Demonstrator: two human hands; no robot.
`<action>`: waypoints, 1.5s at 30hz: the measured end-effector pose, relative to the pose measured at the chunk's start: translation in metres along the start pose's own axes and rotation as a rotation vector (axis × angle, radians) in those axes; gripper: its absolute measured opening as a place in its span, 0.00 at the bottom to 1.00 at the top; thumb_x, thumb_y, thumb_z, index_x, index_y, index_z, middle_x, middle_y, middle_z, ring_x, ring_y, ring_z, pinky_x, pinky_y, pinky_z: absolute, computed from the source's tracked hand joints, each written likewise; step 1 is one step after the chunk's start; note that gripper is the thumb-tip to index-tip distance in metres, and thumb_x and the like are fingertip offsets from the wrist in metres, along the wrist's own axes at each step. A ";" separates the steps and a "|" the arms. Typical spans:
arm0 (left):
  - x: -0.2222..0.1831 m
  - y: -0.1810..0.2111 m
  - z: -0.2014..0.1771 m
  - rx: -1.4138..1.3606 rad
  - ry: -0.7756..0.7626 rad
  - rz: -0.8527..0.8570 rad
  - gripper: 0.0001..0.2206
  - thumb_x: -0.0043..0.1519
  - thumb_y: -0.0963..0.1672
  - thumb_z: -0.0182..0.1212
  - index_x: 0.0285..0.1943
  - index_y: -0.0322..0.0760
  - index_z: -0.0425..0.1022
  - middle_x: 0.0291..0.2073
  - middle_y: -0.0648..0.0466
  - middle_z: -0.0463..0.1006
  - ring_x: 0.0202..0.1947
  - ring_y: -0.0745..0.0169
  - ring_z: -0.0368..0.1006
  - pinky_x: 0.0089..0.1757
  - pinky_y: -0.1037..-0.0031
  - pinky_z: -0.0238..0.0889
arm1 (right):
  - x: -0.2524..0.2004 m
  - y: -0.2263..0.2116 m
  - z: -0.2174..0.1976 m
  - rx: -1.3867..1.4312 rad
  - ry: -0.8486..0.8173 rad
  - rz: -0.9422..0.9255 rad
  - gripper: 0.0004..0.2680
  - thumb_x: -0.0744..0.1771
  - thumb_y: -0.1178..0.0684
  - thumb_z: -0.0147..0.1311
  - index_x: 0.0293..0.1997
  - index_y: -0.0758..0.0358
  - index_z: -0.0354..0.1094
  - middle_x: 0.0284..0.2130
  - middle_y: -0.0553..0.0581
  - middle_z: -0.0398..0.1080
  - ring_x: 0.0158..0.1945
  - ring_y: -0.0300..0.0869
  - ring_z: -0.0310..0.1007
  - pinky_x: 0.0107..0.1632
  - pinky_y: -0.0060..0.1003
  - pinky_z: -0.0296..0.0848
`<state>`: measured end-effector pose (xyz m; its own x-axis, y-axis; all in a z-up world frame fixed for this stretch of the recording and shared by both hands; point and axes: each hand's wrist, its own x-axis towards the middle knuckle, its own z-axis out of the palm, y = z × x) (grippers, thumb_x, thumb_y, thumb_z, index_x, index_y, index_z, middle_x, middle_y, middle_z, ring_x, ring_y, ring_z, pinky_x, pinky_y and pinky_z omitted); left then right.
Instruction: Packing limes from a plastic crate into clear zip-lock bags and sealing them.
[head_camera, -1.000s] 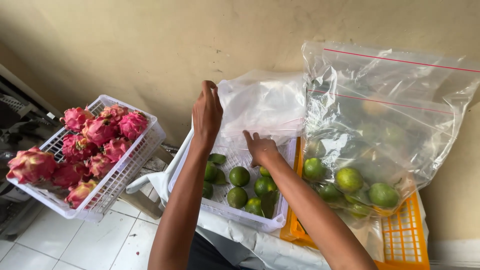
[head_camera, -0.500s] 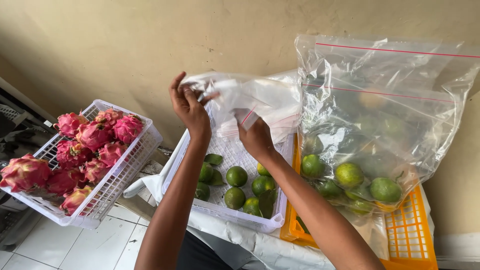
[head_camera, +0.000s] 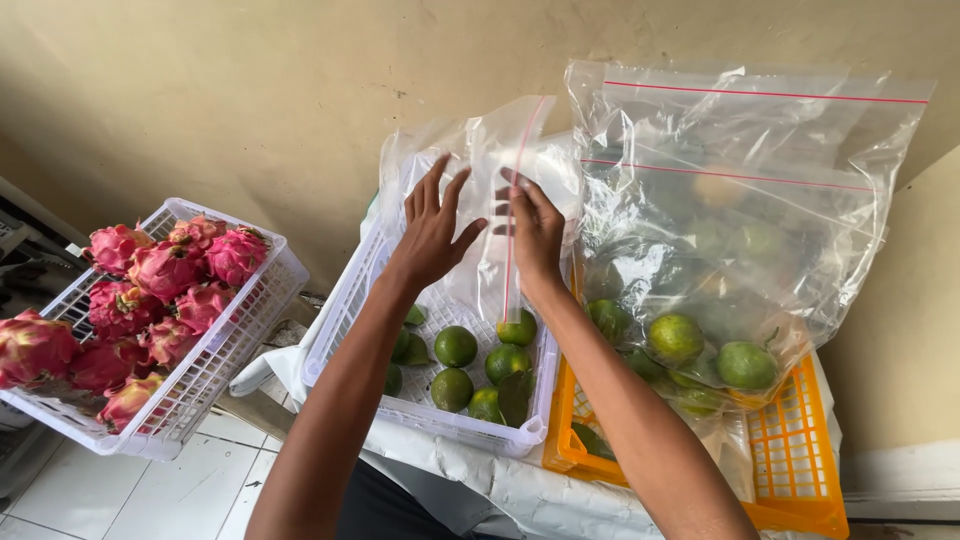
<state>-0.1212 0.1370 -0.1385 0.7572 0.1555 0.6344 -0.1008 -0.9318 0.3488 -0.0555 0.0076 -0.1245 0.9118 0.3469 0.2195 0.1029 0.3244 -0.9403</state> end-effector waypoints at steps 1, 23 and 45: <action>0.000 -0.008 0.006 0.142 -0.024 0.018 0.24 0.58 0.43 0.63 0.62 0.42 0.59 0.60 0.49 0.55 0.58 0.48 0.58 0.51 0.63 0.56 | 0.000 -0.002 0.001 -0.068 -0.041 -0.030 0.11 0.69 0.50 0.45 0.55 0.56 0.67 0.40 0.57 0.74 0.40 0.40 0.75 0.38 0.32 0.77; -0.005 0.031 -0.025 -0.256 -0.192 -0.309 0.17 0.67 0.54 0.40 0.58 0.47 0.52 0.43 0.45 0.72 0.43 0.34 0.73 0.42 0.42 0.66 | 0.004 0.061 0.000 -0.601 -0.098 0.016 0.09 0.57 0.48 0.67 0.29 0.58 0.72 0.25 0.52 0.75 0.27 0.40 0.76 0.31 0.34 0.74; -0.002 0.006 -0.005 -0.356 0.045 -0.128 0.05 0.61 0.37 0.49 0.44 0.32 0.64 0.26 0.43 0.76 0.25 0.48 0.76 0.29 0.65 0.68 | -0.011 0.021 0.003 -0.368 0.087 0.144 0.09 0.65 0.55 0.48 0.45 0.68 0.56 0.34 0.63 0.68 0.32 0.47 0.77 0.29 0.37 0.79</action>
<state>-0.1262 0.1329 -0.1344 0.7499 0.2849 0.5971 -0.2309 -0.7331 0.6397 -0.0650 0.0133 -0.1457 0.9559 0.2851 0.0708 0.0927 -0.0641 -0.9936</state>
